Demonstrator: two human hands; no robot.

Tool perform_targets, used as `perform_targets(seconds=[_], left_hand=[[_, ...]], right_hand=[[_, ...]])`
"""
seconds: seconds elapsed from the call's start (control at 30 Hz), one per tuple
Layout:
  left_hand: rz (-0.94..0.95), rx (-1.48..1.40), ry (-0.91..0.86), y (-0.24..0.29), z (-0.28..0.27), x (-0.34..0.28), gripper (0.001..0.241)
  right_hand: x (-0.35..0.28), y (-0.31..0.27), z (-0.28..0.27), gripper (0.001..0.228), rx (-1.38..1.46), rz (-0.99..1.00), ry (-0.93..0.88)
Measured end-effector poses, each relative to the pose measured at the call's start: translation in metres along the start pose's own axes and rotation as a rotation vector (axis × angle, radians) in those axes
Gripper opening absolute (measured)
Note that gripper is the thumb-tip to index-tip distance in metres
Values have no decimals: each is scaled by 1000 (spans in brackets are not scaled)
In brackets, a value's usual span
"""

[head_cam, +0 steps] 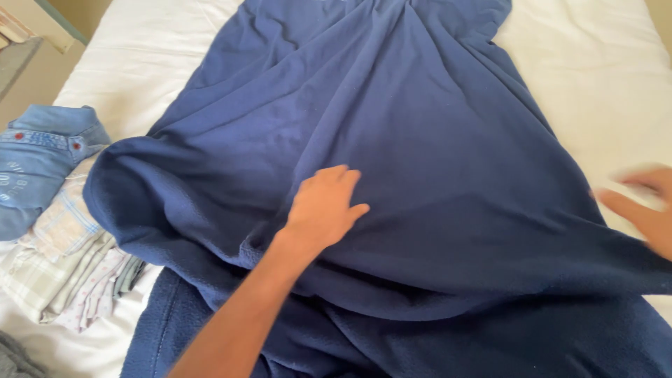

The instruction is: The person folds a large navy blue blanket on a bed. They repeatedly smooth the fabric with both hands, fold sections over, and adjust the edges to create a neat stack. Other folded clothes are visible on the side of the bed.

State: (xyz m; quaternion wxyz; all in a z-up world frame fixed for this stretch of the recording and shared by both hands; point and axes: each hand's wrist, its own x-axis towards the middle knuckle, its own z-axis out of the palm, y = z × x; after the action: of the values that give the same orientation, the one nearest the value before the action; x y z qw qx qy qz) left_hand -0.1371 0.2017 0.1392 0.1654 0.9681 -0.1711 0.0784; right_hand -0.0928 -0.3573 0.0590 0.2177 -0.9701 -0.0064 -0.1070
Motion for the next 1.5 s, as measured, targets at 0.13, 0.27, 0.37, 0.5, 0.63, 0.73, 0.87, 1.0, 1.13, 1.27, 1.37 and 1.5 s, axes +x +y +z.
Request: perform_targets(seconds=[0.13, 0.27, 0.37, 0.5, 0.63, 0.73, 0.87, 1.0, 1.13, 1.27, 1.37, 1.5], left_hand=[[39, -27, -26, 13, 74, 28, 69], [143, -24, -195, 36, 105, 0, 85], [209, -65, -154, 43, 133, -26, 81], [191, -83, -144, 48, 135, -44, 78], [153, -114, -166, 51, 125, -50, 78], [111, -181, -181, 47, 121, -47, 77], [-233, -94, 59, 9, 110, -27, 76], [-565, -258, 237, -59, 111, -7, 78], [-808, -106, 0, -110, 105, 0, 74], [-902, -190, 58, -144, 114, -1, 64], [-923, -142, 124, -161, 111, -1, 54], [-923, 170, 132, -150, 66, 1, 52]], right_hand=[[22, -162, 11, 58, -33, -119, -204], [29, -89, 101, 89, -223, -226, -512], [34, -33, 122, 104, -257, 24, -632], [25, -25, 110, 123, -317, 339, -748], [24, -43, 96, 133, -390, 540, -791], [30, -9, 113, 133, -449, 617, -787], [36, -5, 95, 96, -295, 605, -486], [32, -23, 61, 61, -304, 613, -256], [32, 4, 68, 53, -246, 550, -54], [39, 63, 93, 47, -190, 375, 46], [34, 56, 91, 46, -126, 503, 22], [31, 86, 99, 60, -164, 505, -24]])
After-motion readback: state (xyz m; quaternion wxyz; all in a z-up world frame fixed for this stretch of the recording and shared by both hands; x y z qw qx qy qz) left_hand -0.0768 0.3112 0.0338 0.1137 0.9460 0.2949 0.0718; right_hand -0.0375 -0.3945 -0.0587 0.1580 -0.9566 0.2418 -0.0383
